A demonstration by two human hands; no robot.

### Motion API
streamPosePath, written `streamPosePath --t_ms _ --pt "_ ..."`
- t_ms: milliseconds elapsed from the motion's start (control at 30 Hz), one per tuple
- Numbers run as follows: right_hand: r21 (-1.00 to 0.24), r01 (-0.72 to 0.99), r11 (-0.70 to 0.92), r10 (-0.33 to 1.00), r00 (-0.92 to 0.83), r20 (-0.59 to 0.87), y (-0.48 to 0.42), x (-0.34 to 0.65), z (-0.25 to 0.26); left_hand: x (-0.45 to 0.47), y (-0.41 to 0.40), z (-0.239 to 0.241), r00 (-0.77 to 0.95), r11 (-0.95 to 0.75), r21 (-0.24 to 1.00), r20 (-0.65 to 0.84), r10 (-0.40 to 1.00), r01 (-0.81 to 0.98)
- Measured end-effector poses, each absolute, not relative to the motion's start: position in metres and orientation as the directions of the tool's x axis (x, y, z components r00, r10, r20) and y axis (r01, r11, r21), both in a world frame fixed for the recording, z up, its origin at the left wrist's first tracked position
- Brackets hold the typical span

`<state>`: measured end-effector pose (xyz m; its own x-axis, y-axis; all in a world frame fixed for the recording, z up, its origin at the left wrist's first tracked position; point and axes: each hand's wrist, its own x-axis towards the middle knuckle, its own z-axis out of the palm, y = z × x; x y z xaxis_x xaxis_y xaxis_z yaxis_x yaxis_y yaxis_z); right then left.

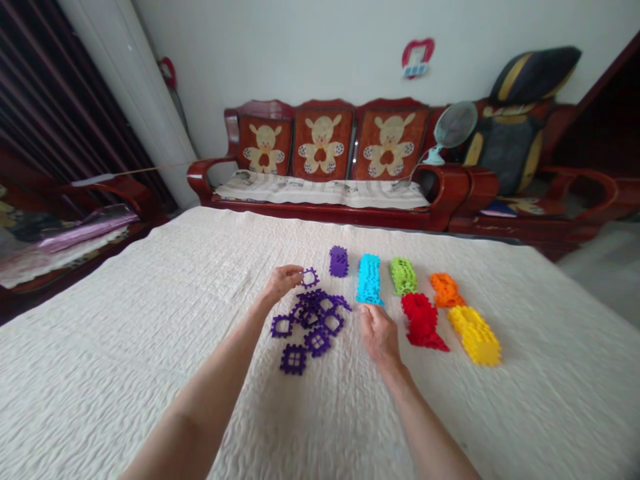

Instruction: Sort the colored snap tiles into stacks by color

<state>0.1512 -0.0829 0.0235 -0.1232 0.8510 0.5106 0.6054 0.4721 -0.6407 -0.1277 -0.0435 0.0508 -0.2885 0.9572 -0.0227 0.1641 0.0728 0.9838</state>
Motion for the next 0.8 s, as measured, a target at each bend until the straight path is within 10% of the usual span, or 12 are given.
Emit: streamPosePath --t_ms 267,800 --pt "-0.938 0.336 0.085 0.939 0.288 0.188 -0.073 0.181 0.020 -0.101 0.001 0.036 -0.169 0.003 0.946 0.055 0.984 0.324" --pt "-0.931 0.345 0.121 0.939 0.263 0.220 -0.074 0.175 0.026 -0.084 0.029 0.026 -0.102 -0.207 0.868 0.280 0.955 0.451"
